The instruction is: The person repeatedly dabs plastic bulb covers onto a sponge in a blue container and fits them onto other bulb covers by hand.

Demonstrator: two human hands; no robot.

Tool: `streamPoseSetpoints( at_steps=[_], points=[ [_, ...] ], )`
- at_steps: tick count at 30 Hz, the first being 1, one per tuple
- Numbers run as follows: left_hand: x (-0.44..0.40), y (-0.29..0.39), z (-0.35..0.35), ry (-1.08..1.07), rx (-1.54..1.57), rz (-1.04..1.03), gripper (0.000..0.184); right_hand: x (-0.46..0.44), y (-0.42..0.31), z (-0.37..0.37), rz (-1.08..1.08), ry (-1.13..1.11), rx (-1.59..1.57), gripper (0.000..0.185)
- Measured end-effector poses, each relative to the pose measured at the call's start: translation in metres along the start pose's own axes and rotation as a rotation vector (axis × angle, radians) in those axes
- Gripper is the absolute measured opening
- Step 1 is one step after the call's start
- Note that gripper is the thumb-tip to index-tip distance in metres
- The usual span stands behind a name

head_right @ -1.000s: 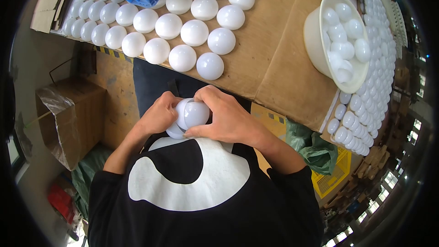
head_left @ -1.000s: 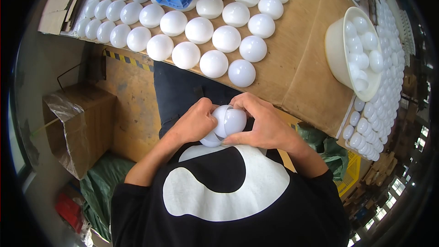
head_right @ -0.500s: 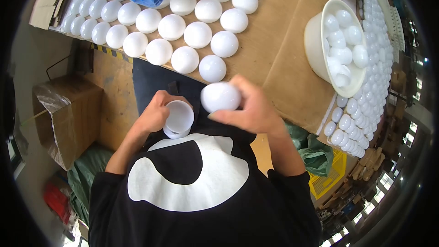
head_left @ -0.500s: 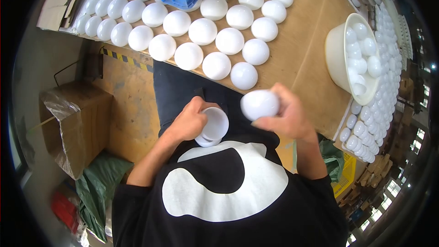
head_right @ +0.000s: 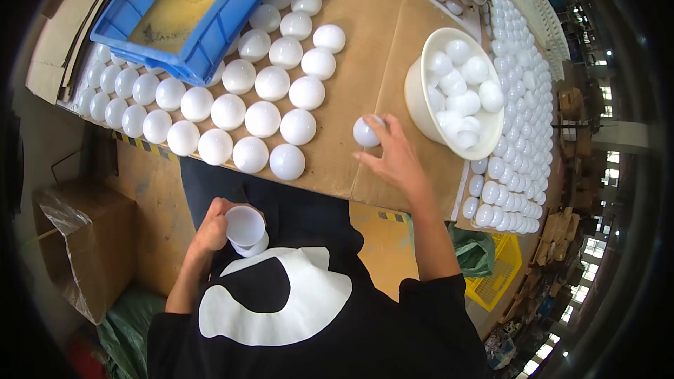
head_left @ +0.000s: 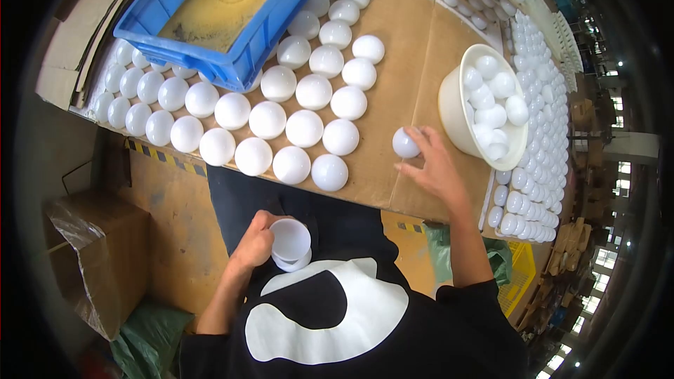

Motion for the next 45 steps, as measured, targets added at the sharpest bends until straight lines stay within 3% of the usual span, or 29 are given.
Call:
streamPoseSetpoints(
  at_steps=[1,2,6,8,9,11,15,20,27,37,40,42,45],
  points=[
    [-0.001,-0.001,0.001,-0.029,-0.022,-0.043,0.049,0.0,-0.002,-0.002,0.119,0.04,0.148,0.056],
    [-0.001,-0.001,0.001,-0.027,0.017,-0.017,0.05,-0.002,-0.003,-0.001,0.018,0.015,0.017,0.056],
    [-0.001,0.007,0.002,-0.085,0.07,-0.004,0.052,-0.02,-0.011,0.021,-0.076,-0.082,0.052,0.056],
    [-0.002,0.009,0.004,-0.099,0.113,-0.018,0.051,-0.038,-0.022,0.043,-0.232,-0.109,-0.374,0.055],
    [-0.002,0.009,0.005,-0.099,0.122,-0.019,0.051,-0.05,-0.038,0.053,-0.218,-0.109,-0.364,0.055],
    [-0.005,0.0,0.009,-0.119,0.066,-0.054,0.05,-0.084,-0.089,0.08,0.117,0.084,-0.723,0.055],
    [-0.007,-0.024,0.014,-0.061,-0.009,-0.05,0.047,-0.169,-0.194,0.111,0.451,0.069,-0.548,0.059],
    [0.002,-0.005,0.024,-0.042,-0.023,-0.041,0.047,-0.293,-0.274,0.071,0.527,0.008,0.033,0.059],
    [0.013,-0.011,0.042,0.027,0.032,-0.04,0.047,-0.35,-0.285,0.017,0.523,-0.199,0.355,0.059],
    [0.01,-0.009,0.039,-0.021,0.025,-0.103,0.047,-0.362,-0.28,0.009,0.49,-0.207,0.379,0.061],
    [0.012,-0.004,0.031,-0.011,-0.028,-0.075,0.047,-0.37,-0.265,0.019,0.473,-0.121,0.227,0.058],
    [0.012,-0.008,0.026,0.011,-0.047,-0.062,0.049,-0.362,-0.256,0.047,0.388,-0.061,-0.059,0.06],
    [0.008,-0.017,0.019,0.029,-0.047,-0.011,0.051,-0.311,-0.237,0.099,0.407,0.011,-0.276,0.061]
  ],
)
Point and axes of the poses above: each hand's wrist, its own x-axis away from the middle knuckle, its own z-axis out of the back of the hand, y = z × x, the point moved 1 cm from there along -x, towards the middle knuckle, and after that the axes turned 6 degrees about -y, right-handed, at the moved point
